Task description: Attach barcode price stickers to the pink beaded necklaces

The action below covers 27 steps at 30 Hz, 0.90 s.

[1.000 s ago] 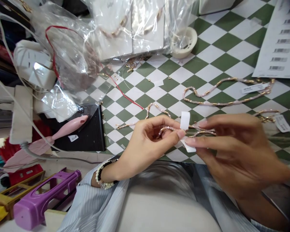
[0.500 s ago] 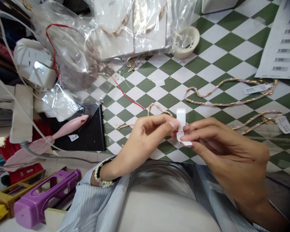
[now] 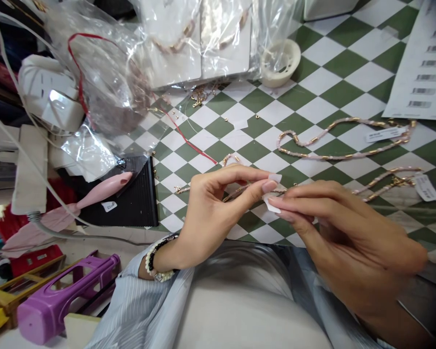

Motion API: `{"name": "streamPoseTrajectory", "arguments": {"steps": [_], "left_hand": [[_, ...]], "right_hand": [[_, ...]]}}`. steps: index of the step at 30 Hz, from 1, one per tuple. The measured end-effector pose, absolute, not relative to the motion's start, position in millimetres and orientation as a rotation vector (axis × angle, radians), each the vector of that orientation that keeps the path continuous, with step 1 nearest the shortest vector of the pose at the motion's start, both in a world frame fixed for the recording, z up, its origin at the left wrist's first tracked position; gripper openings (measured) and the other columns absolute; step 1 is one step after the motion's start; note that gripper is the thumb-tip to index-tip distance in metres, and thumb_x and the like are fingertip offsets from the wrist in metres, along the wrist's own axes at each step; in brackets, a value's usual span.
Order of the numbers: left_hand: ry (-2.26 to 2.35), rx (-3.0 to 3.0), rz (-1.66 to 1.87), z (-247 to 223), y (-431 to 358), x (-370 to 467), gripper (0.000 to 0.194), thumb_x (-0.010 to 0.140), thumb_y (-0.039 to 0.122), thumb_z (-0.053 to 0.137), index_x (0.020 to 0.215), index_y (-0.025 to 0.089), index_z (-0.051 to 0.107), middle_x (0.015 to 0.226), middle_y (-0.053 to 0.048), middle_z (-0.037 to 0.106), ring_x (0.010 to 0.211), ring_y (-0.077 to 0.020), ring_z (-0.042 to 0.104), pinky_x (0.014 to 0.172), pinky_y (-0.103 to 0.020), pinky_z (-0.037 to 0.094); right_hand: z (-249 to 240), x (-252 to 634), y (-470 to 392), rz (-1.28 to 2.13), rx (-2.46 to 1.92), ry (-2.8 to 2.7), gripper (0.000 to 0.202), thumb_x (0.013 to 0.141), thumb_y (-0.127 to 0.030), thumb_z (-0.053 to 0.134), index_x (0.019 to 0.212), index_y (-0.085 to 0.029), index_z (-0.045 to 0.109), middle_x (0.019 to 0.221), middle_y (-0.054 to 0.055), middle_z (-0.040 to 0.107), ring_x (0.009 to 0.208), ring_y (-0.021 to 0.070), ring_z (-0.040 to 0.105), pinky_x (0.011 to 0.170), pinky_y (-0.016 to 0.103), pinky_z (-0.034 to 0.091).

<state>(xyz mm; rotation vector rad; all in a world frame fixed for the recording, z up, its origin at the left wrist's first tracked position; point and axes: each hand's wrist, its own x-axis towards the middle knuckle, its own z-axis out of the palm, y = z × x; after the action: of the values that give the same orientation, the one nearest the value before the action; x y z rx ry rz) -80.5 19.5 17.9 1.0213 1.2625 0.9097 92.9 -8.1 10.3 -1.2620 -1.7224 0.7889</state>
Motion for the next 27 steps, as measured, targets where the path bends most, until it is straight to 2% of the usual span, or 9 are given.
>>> {"name": "streamPoseTrajectory", "arguments": {"steps": [2, 8, 13, 19, 23, 27], "left_hand": [[1.239, 1.038, 0.949, 15.8, 18.7, -78.1, 0.004, 0.086, 0.025, 0.08, 0.09, 0.023, 0.082, 0.09, 0.0, 0.08, 0.087, -0.0153, 0.074, 0.075, -0.022, 0.059], [1.235, 1.016, 0.967, 15.3, 20.4, -75.9, 0.005, 0.084, 0.026, 0.082, 0.089, 0.023, 0.083, 0.091, 0.0, 0.082, 0.087, -0.0172, 0.078, 0.077, -0.024, 0.064], [1.245, 1.01, 0.959, 15.5, 21.3, -76.0, 0.005, 0.084, 0.026, 0.083, 0.088, 0.023, 0.083, 0.09, 0.0, 0.082, 0.084, -0.0168, 0.079, 0.076, -0.023, 0.066], [1.234, 1.047, 0.995, 15.6, 19.4, -73.9, 0.005, 0.085, 0.02, 0.081, 0.089, 0.023, 0.083, 0.09, 0.003, 0.082, 0.082, -0.0143, 0.079, 0.075, -0.018, 0.066], [1.211, 1.039, 0.957, 18.4, 19.8, -76.5, 0.013, 0.081, 0.013, 0.083, 0.091, 0.023, 0.083, 0.088, 0.005, 0.082, 0.079, -0.0108, 0.078, 0.072, -0.011, 0.064], [1.171, 1.067, 0.881, 22.0, 20.4, -80.5, 0.011, 0.087, 0.018, 0.079, 0.097, 0.023, 0.083, 0.09, 0.004, 0.082, 0.08, -0.0095, 0.078, 0.072, -0.01, 0.063]], "right_hand": [[10.9, 91.1, -8.6, 0.725, -1.282, -1.723, 0.03, 0.086, -0.002, 0.071, 0.101, -0.028, 0.074, 0.097, -0.003, 0.074, 0.084, 0.0124, 0.07, 0.078, 0.025, 0.059], [9.2, 85.6, -7.9, 0.722, -1.319, -1.627, 0.032, 0.083, -0.006, 0.075, 0.101, -0.032, 0.074, 0.093, -0.005, 0.075, 0.081, 0.0154, 0.071, 0.071, 0.03, 0.058], [12.7, 84.4, -6.4, 0.877, -1.383, -1.547, 0.025, 0.091, -0.01, 0.067, 0.097, -0.033, 0.072, 0.09, -0.006, 0.074, 0.082, 0.0162, 0.07, 0.071, 0.033, 0.056], [19.1, 84.4, -6.0, 0.976, -1.46, -1.454, 0.012, 0.093, -0.016, 0.069, 0.09, -0.027, 0.07, 0.086, -0.009, 0.072, 0.077, 0.0049, 0.065, 0.07, 0.016, 0.055], [20.5, 82.6, -4.0, 1.056, -1.512, -1.379, 0.01, 0.094, -0.019, 0.069, 0.088, -0.028, 0.07, 0.081, -0.012, 0.07, 0.072, 0.0007, 0.065, 0.07, 0.007, 0.055], [22.7, 80.8, -1.2, 1.103, -1.552, -1.321, 0.009, 0.093, -0.022, 0.07, 0.087, -0.029, 0.07, 0.08, -0.014, 0.07, 0.071, -0.0012, 0.066, 0.072, 0.002, 0.055]]}}
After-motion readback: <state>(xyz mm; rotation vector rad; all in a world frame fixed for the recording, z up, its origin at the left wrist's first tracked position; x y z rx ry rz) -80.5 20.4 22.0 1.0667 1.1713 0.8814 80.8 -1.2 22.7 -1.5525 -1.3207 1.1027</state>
